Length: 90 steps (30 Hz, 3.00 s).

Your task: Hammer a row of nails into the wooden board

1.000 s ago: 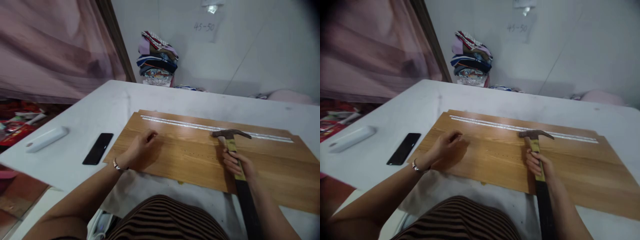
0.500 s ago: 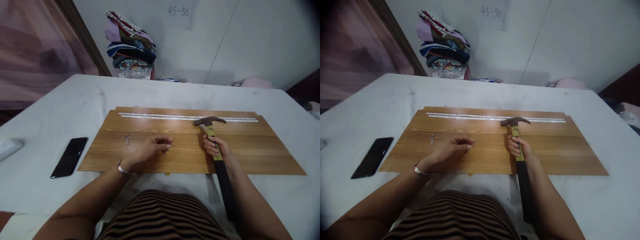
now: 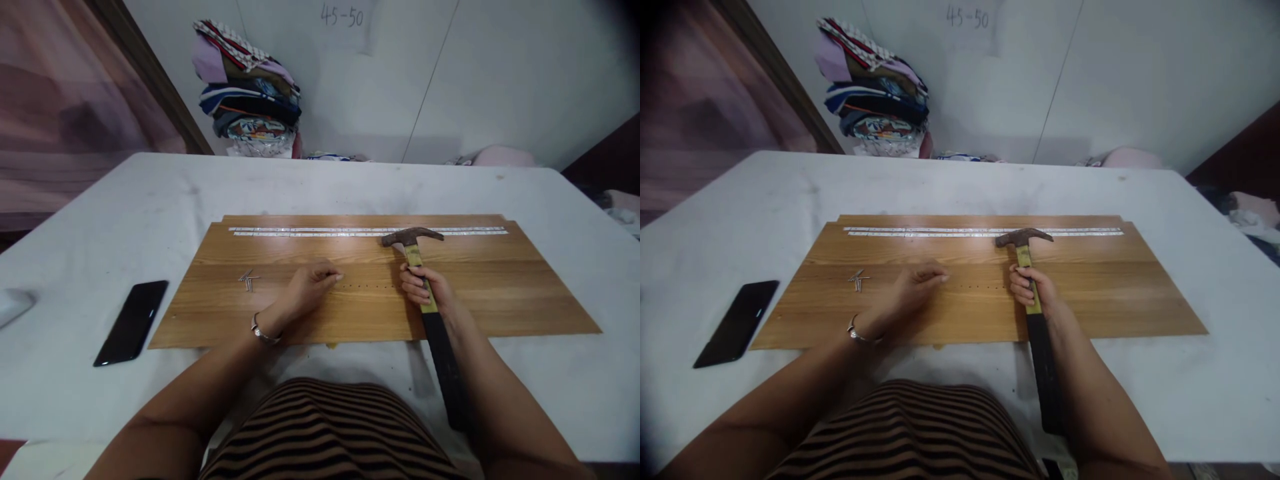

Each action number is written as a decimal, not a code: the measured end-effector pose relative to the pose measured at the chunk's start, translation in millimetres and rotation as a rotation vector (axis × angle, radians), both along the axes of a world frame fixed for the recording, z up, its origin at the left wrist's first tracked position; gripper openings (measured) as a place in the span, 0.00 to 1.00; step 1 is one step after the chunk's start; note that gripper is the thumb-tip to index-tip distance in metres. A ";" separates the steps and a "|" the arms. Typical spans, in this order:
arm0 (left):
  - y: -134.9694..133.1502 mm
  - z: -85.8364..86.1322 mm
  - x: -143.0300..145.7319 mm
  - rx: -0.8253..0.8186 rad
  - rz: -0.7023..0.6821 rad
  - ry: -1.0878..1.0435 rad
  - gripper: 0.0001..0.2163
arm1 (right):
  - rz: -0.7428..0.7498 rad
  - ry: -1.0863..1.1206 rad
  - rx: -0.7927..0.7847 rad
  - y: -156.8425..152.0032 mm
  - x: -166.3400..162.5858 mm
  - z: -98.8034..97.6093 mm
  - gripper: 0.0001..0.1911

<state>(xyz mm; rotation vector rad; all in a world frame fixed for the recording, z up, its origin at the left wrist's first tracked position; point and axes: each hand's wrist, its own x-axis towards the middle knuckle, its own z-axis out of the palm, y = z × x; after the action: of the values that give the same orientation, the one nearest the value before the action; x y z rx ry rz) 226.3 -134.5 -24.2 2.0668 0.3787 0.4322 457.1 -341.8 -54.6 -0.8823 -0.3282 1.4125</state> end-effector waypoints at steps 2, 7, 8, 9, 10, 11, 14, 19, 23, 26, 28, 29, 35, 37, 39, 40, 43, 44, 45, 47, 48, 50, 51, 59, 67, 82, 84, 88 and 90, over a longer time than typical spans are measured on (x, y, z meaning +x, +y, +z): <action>-1.0 -2.9 2.1 0.000 -0.021 0.007 0.09 | 0.001 -0.005 -0.010 0.2 0.5 -0.3 0.06; -1.1 -13.3 7.2 0.043 -0.054 -0.022 0.11 | -0.002 0.024 -0.012 0.2 2.2 -1.9 0.06; -0.7 -15.9 8.2 0.053 -0.061 -0.036 0.11 | -0.002 0.031 -0.009 0.0 2.3 -2.1 0.06; -0.2 -18.5 9.2 0.064 -0.064 -0.052 0.11 | -0.002 0.037 -0.005 -0.2 2.3 -2.2 0.05; 0.4 -21.0 10.1 0.077 -0.063 -0.067 0.11 | -0.001 0.042 -0.001 -0.3 2.4 -2.3 0.05; 0.8 -23.2 11.0 0.094 -0.058 -0.081 0.11 | 0.003 0.046 0.003 -0.5 2.4 -2.5 0.05; 1.6 -27.8 12.7 0.149 -0.032 -0.104 0.08 | 0.014 0.065 0.019 -0.4 3.0 -3.7 0.04; 1.4 -32.0 13.8 0.187 -0.010 -0.102 0.08 | 0.027 0.088 0.056 0.6 4.3 -6.6 0.04; 0.9 -33.3 14.3 0.180 -0.013 -0.101 0.07 | 0.029 0.075 0.054 1.0 3.6 -4.6 0.04; 0.2 -32.1 14.3 0.179 -0.026 -0.080 0.07 | 0.007 0.046 0.011 0.9 1.5 -0.3 0.05; -0.1 -31.5 14.4 0.188 -0.024 -0.060 0.07 | -0.012 0.016 -0.020 0.9 0.0 2.3 0.05; 0.0 -31.6 14.6 0.195 -0.025 -0.050 0.07 | -0.020 0.001 -0.032 1.0 -0.6 3.2 0.05; -0.1 -33.0 15.1 0.269 -0.053 -0.049 0.07 | -0.022 -0.034 -0.037 1.8 -1.5 4.1 0.06; -1.4 -31.4 14.4 0.295 -0.067 -0.049 0.06 | -0.011 -0.036 -0.033 2.1 -2.0 4.0 0.07; -3.1 -29.4 13.3 0.320 -0.077 -0.048 0.06 | -0.012 -0.041 -0.031 2.3 -3.0 3.9 0.08; -4.1 -28.5 12.6 0.329 -0.080 -0.050 0.06 | -0.017 -0.047 -0.029 2.2 -3.7 4.0 0.09; -6.1 -27.6 10.5 0.338 -0.096 -0.062 0.05 | -0.025 -0.087 -0.021 1.2 -6.1 4.6 0.10; -6.3 -27.8 9.9 0.337 -0.101 -0.063 0.05 | -0.021 -0.103 -0.019 0.6 -7.1 5.2 0.10; -6.3 -28.2 9.4 0.337 -0.104 -0.060 0.05 | -0.015 -0.119 -0.020 -0.1 -8.4 6.0 0.11; -5.9 -29.3 8.8 0.339 -0.100 -0.043 0.06 | 0.003 -0.149 -0.021 -1.5 -12.7 8.9 0.12; -5.5 -30.0 8.7 0.341 -0.097 -0.032 0.06 | 0.015 -0.161 -0.023 -2.2 -16.1 11.1 0.13; -4.6 -31.9 9.2 0.351 -0.096 -0.007 0.05 | 0.044 -0.174 -0.034 -3.5 -25.7 17.0 0.15; -4.3 -33.2 9.6 0.358 -0.094 0.004 0.05 | 0.059 -0.176 -0.048 -4.3 -32.0 20.7 0.15; -3.6 -44.2 13.5 0.406 -0.017 0.041 0.02 | 0.084 -0.483 -0.176 -9.9 -85.1 48.2 0.19; -3.9 -44.9 12.1 0.389 -0.027 0.026 0.04 | 0.100 -0.701 -0.269 -16.2 -102.6 65.8 0.19; -7.4 -33.5 9.6 0.378 -0.018 0.005 0.05 | 0.092 -0.768 -0.332 -17.8 -114.1 78.5 0.35; -7.9 -33.3 10.0 0.380 -0.029 0.004 0.05 | 0.120 -0.782 -0.348 -14.7 -115.4 79.2 0.37; -8.0 -33.1 11.1 0.367 -0.029 0.004 0.04 | 0.137 -0.800 -0.357 -11.9 -118.9 78.3 0.37; -7.7 -33.0 11.7 0.363 -0.027 0.006 0.04 | 0.115 -0.806 -0.353 -12.2 -120.4 78.2 0.38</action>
<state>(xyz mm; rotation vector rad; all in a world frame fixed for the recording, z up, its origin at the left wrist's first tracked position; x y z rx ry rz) 238.0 -142.2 -57.2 2.4223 0.2913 0.5073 336.7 -354.1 23.6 -1.7408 -0.7542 1.1764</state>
